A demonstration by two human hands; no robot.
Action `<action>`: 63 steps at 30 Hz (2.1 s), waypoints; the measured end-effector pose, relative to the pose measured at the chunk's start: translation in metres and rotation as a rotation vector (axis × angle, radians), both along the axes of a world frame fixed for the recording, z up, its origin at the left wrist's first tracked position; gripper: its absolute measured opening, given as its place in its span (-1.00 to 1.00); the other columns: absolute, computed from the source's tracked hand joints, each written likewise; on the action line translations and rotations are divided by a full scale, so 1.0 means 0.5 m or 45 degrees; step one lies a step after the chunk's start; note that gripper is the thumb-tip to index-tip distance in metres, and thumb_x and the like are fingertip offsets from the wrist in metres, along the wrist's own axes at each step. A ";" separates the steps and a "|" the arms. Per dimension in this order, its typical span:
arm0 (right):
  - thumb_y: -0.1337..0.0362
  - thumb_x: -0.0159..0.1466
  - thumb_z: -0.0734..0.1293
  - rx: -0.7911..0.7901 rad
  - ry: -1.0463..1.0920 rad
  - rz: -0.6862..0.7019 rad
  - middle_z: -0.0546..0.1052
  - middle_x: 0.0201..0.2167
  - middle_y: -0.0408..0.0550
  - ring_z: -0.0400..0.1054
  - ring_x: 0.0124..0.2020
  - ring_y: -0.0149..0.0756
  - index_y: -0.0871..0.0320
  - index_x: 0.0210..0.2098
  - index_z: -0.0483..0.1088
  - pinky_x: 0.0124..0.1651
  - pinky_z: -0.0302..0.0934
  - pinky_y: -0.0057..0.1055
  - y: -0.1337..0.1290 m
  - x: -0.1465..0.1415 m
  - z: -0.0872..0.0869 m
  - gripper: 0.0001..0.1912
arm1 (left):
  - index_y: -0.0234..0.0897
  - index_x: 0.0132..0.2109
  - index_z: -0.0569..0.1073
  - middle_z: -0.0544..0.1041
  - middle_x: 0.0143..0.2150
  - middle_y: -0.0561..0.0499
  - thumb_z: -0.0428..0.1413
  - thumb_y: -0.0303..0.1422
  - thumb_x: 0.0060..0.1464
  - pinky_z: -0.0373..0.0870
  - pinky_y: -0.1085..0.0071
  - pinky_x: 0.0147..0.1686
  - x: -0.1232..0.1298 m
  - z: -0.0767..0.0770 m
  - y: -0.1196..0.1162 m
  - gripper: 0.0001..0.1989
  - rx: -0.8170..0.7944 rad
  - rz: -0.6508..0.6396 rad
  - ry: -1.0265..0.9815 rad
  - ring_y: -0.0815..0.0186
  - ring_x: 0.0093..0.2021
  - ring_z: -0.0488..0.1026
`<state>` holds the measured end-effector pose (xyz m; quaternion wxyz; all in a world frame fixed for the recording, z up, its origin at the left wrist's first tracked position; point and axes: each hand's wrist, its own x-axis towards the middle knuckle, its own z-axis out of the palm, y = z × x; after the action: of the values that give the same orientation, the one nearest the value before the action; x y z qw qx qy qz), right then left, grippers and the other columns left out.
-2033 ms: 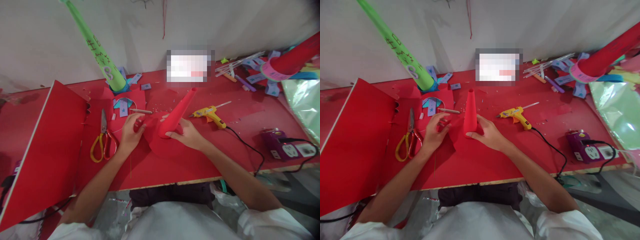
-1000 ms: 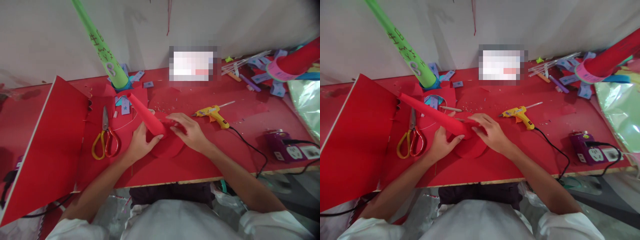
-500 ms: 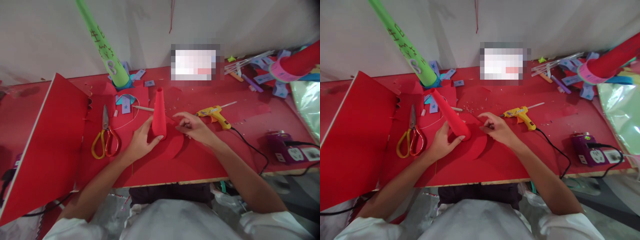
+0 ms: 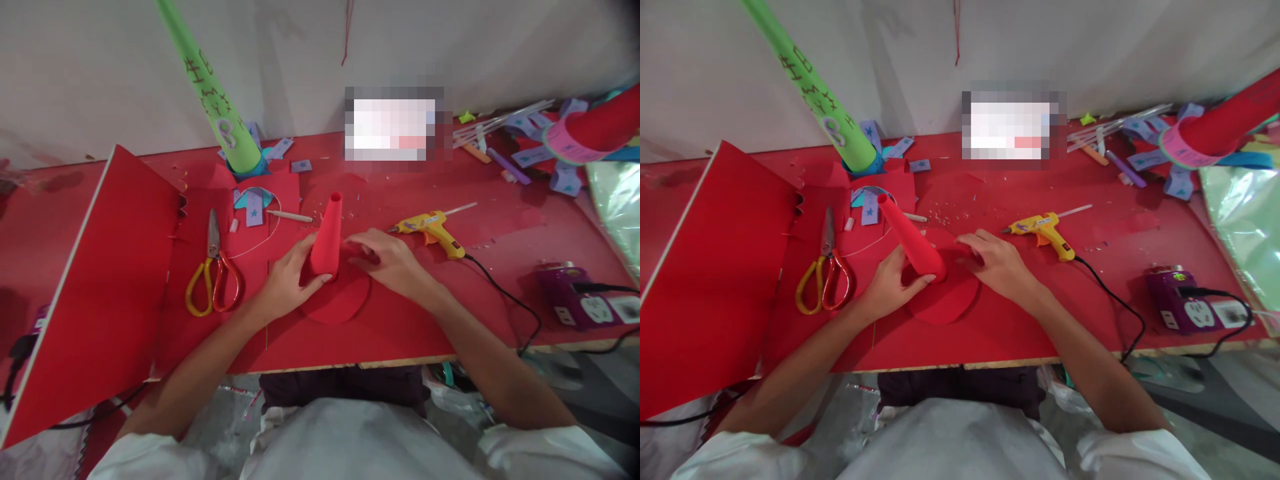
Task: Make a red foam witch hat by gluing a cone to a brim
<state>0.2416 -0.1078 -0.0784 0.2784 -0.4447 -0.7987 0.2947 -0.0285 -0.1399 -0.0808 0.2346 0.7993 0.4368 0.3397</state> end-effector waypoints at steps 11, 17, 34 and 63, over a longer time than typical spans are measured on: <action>-0.24 0.47 0.27 0.172 -0.161 0.418 0.15 0.60 0.29 -0.04 0.65 0.15 0.15 0.62 -0.01 0.60 0.05 0.30 -0.025 -0.055 -0.045 -0.06 | -0.15 0.44 0.27 0.43 0.45 -0.24 0.24 0.02 0.32 0.40 -0.06 0.45 -0.031 0.023 0.013 -0.30 -0.154 -0.183 0.272 -0.09 0.47 0.39; -0.22 0.50 0.22 0.248 -0.321 0.428 0.08 0.61 0.36 -0.09 0.66 0.14 0.32 0.62 -0.09 0.64 -0.03 0.22 -0.029 -0.059 -0.039 -0.02 | -0.30 0.59 0.06 0.30 0.55 -0.33 0.03 0.17 0.40 -0.02 -0.20 0.61 -0.062 0.012 0.004 -0.11 0.033 -0.236 0.675 -0.11 0.59 0.19; -0.26 0.49 0.20 0.384 -0.438 0.357 0.18 0.58 0.32 0.04 0.62 0.17 0.28 0.55 0.14 0.62 0.01 0.26 -0.037 -0.056 -0.049 -0.10 | -0.37 0.62 -0.06 0.09 0.64 -0.27 -0.16 0.23 0.43 -0.23 -0.20 0.61 -0.073 -0.011 -0.014 -0.07 0.136 -0.217 0.886 -0.07 0.66 0.01; -0.06 0.53 0.29 0.153 0.236 0.292 0.60 0.27 0.12 0.50 0.32 0.00 0.00 0.39 0.38 0.37 0.43 0.05 -0.032 -0.078 -0.015 -0.46 | -0.32 0.62 -0.01 0.10 0.64 -0.28 -0.15 0.10 0.50 -0.21 -0.21 0.61 -0.068 -0.017 -0.019 -0.19 0.081 -0.171 0.837 -0.07 0.67 -0.02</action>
<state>0.2024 -0.1238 -0.0862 0.3416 -0.3038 -0.8313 0.3162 -0.0627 -0.1492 -0.0895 0.0779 0.8999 0.4246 0.0611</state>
